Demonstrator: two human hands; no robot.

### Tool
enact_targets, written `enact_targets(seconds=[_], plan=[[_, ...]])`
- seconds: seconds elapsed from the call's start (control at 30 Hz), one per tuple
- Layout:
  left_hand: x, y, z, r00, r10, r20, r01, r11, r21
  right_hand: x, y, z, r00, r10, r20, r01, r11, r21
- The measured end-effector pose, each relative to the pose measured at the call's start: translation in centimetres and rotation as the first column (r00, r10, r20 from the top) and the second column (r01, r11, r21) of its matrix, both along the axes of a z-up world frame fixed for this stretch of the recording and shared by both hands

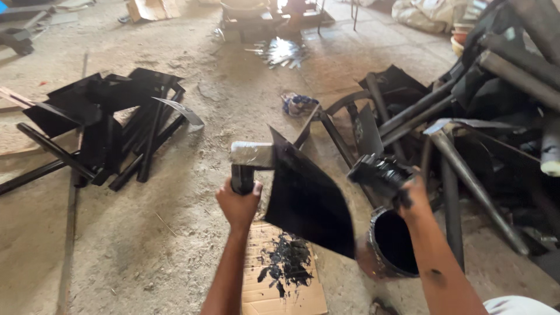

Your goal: The person applies black paint to metal posts and plates using a cloth or rag by hand, dipping the cloth into a container of paint and rubbing it over the surfaces of the metal components.

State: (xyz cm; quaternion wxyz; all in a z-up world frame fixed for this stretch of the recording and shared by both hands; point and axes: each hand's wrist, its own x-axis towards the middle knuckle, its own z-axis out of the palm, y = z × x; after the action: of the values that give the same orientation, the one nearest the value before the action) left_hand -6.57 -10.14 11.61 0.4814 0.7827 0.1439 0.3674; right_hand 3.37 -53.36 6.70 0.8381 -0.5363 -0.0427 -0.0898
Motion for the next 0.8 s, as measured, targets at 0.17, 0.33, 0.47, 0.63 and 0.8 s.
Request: enact_targets(seconds=[0.17,0.33,0.47,0.63,0.8], plan=[[0.7,-1.5,5.8,0.999,-0.038,0.011,0.023,0.784,0.62,2.0,-2.5,-4.0,0.996,0.041,-0.08,-0.003,0.905,0.425],[6.7,-3.1,-5.6,0.955,-0.047,-0.291,0.292,0.293,0.91,2.4,-1.0,-6.4,0.983,0.106,-0.15,0.0,0.815,0.579],[9.2,-2.4,-20.2,0.881,-0.016,-0.474,0.474,0.061,0.879,2.4,-1.1,-9.5,0.971,0.134,-0.197,0.023,0.772,0.635],[8.7,-3.8,-29.0,0.878,0.113,-0.466,0.479,-0.194,0.856,3.1,0.6,-12.8,0.953,0.187,-0.237,0.02,0.744,0.668],[8.2,-6.0,-31.7,0.873,0.097,-0.478,0.487,-0.229,0.843,2.3,7.1,-15.3,0.903,0.366,-0.227,-0.101,0.691,0.716]])
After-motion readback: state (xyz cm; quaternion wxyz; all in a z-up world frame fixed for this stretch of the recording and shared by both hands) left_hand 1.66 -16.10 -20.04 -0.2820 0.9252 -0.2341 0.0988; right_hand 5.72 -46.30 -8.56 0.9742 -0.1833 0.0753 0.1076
